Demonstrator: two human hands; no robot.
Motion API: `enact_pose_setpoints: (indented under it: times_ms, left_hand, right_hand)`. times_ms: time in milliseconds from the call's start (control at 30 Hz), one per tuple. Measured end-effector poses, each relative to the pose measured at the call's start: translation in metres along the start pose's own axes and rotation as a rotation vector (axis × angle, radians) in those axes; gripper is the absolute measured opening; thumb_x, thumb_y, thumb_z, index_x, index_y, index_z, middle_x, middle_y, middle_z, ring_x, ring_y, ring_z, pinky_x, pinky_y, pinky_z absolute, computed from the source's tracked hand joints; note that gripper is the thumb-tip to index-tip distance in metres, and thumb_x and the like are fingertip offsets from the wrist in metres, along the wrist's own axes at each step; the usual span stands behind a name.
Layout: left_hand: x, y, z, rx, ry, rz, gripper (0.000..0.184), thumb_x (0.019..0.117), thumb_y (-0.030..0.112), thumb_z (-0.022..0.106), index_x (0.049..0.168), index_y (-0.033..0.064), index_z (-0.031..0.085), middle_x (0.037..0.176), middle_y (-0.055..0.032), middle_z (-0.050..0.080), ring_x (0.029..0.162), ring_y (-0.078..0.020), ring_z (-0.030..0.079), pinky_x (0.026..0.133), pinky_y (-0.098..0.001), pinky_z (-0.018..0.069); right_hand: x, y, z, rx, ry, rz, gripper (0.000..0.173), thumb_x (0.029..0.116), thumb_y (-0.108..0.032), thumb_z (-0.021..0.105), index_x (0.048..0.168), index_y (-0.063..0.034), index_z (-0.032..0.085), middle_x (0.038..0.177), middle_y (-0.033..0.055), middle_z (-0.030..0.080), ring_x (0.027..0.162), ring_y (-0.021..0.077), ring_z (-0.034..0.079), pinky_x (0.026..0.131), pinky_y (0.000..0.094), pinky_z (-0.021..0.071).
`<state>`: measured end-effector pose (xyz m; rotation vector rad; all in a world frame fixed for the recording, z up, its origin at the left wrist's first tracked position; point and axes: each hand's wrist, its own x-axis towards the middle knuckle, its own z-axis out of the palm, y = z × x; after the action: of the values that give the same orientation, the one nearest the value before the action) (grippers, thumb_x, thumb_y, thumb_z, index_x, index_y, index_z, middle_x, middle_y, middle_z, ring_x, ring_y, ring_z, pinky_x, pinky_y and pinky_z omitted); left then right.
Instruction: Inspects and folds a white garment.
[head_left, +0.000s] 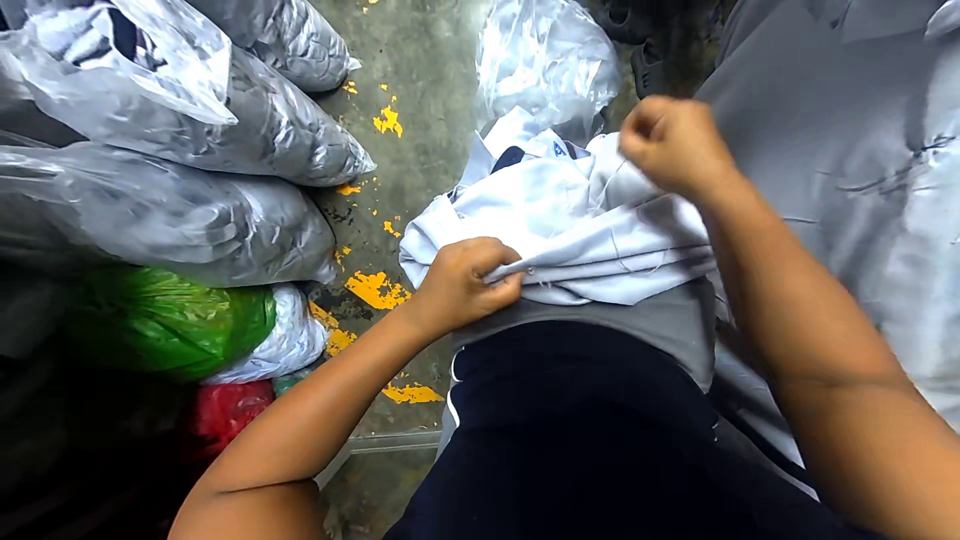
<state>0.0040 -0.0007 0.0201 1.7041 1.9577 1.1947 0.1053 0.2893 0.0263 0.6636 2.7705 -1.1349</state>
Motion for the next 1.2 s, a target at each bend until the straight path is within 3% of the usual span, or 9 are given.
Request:
enact_pose_setpoints:
  times_ms: [100, 167, 233, 367, 567, 700, 867, 1067, 1200]
  left_hand:
    - [0.003, 0.005, -0.005, -0.168, 0.005, -0.217, 0.009, 0.0847, 0.008, 0.066, 0.081, 0.0007, 0.07, 0.078, -0.0025, 0.067, 0.073, 0.0033, 0.059, 0.069, -0.0115, 0.0475]
    - [0.004, 0.008, -0.007, -0.223, 0.009, -0.305, 0.007, 0.0856, 0.007, 0.067, 0.083, 0.0018, 0.07, 0.078, 0.0019, 0.066, 0.072, 0.0077, 0.058, 0.068, -0.0092, 0.0473]
    - [0.009, 0.008, -0.008, -0.254, 0.025, -0.363, 0.005, 0.0862, 0.007, 0.067, 0.084, 0.0033, 0.069, 0.076, 0.0055, 0.066, 0.069, 0.0096, 0.057, 0.066, -0.0087, 0.0473]
    - [0.008, 0.005, -0.011, -0.32, 0.025, -0.462, 0.001, 0.087, 0.007, 0.068, 0.087, 0.0077, 0.068, 0.076, 0.0099, 0.066, 0.068, 0.009, 0.059, 0.064, -0.0113, 0.05]
    - [0.007, -0.003, -0.014, -0.378, 0.022, -0.585, 0.004, 0.0874, 0.006, 0.069, 0.088, 0.0096, 0.068, 0.075, 0.01, 0.067, 0.067, 0.0061, 0.062, 0.065, -0.0143, 0.0528]
    - [0.009, -0.006, -0.013, -0.402, 0.027, -0.616, 0.005, 0.0874, 0.005, 0.07, 0.09, 0.0085, 0.069, 0.076, 0.0092, 0.068, 0.068, 0.0054, 0.062, 0.065, -0.0152, 0.0537]
    - [0.009, -0.01, -0.013, -0.399, -0.017, -0.55, 0.004, 0.0892, 0.006, 0.068, 0.093, 0.0075, 0.069, 0.08, 0.0086, 0.069, 0.072, 0.0059, 0.063, 0.068, -0.0147, 0.0539]
    - [0.01, -0.008, -0.016, -0.399, -0.073, -0.495, 0.008, 0.0871, 0.006, 0.07, 0.095, 0.0062, 0.069, 0.082, 0.0084, 0.069, 0.073, 0.0074, 0.063, 0.069, -0.0126, 0.0534]
    - [0.006, -0.006, -0.013, -0.146, -0.022, -0.264, 0.011, 0.0888, 0.01, 0.067, 0.09, 0.0002, 0.072, 0.084, -0.0027, 0.069, 0.079, 0.0013, 0.062, 0.075, -0.0141, 0.0503]
  right_hand:
    - [0.016, 0.031, -0.014, -0.051, 0.18, 0.116, 0.024, 0.0974, -0.015, 0.053, 0.104, 0.0063, 0.062, 0.09, 0.0204, 0.062, 0.082, 0.0313, 0.059, 0.074, 0.0527, 0.0457]
    - [0.022, 0.054, -0.017, -0.072, 0.206, 0.205, 0.03, 0.0973, -0.015, 0.054, 0.11, 0.0104, 0.062, 0.099, 0.0296, 0.065, 0.093, 0.0441, 0.064, 0.081, 0.0645, 0.0469]
    - [0.025, 0.07, -0.017, -0.094, 0.217, 0.281, 0.032, 0.0983, -0.016, 0.052, 0.114, 0.0106, 0.061, 0.105, 0.0321, 0.065, 0.101, 0.0485, 0.064, 0.085, 0.0685, 0.0455]
    - [0.012, 0.068, 0.004, -0.126, 0.147, 0.147, 0.03, 0.1006, -0.017, 0.049, 0.11, 0.0091, 0.062, 0.097, 0.0302, 0.065, 0.092, 0.0482, 0.065, 0.079, 0.0674, 0.0465]
    - [0.001, 0.087, -0.005, -0.179, 0.199, 0.175, 0.034, 0.1021, -0.019, 0.047, 0.115, 0.0095, 0.059, 0.098, 0.0322, 0.065, 0.093, 0.0512, 0.064, 0.078, 0.0688, 0.0457]
    - [0.0, 0.11, -0.015, -0.223, 0.184, 0.25, 0.036, 0.1038, -0.02, 0.046, 0.118, 0.0105, 0.059, 0.105, 0.0362, 0.065, 0.101, 0.0566, 0.063, 0.082, 0.074, 0.0444]
    - [0.001, 0.085, -0.015, -0.235, 0.09, 0.358, 0.034, 0.1058, -0.017, 0.047, 0.125, 0.0071, 0.061, 0.114, 0.037, 0.064, 0.109, 0.0589, 0.061, 0.088, 0.077, 0.0419]
    - [0.005, 0.038, 0.001, 0.003, 0.102, 0.032, 0.03, 0.1048, -0.016, 0.049, 0.12, 0.005, 0.065, 0.099, 0.0253, 0.068, 0.088, 0.0373, 0.066, 0.083, 0.0581, 0.0507]
    - [-0.002, 0.007, 0.02, 0.201, 0.027, -0.229, 0.022, 0.1029, -0.018, 0.055, 0.106, -0.002, 0.069, 0.079, 0.0023, 0.061, 0.065, 0.004, 0.051, 0.065, 0.0246, 0.0451]
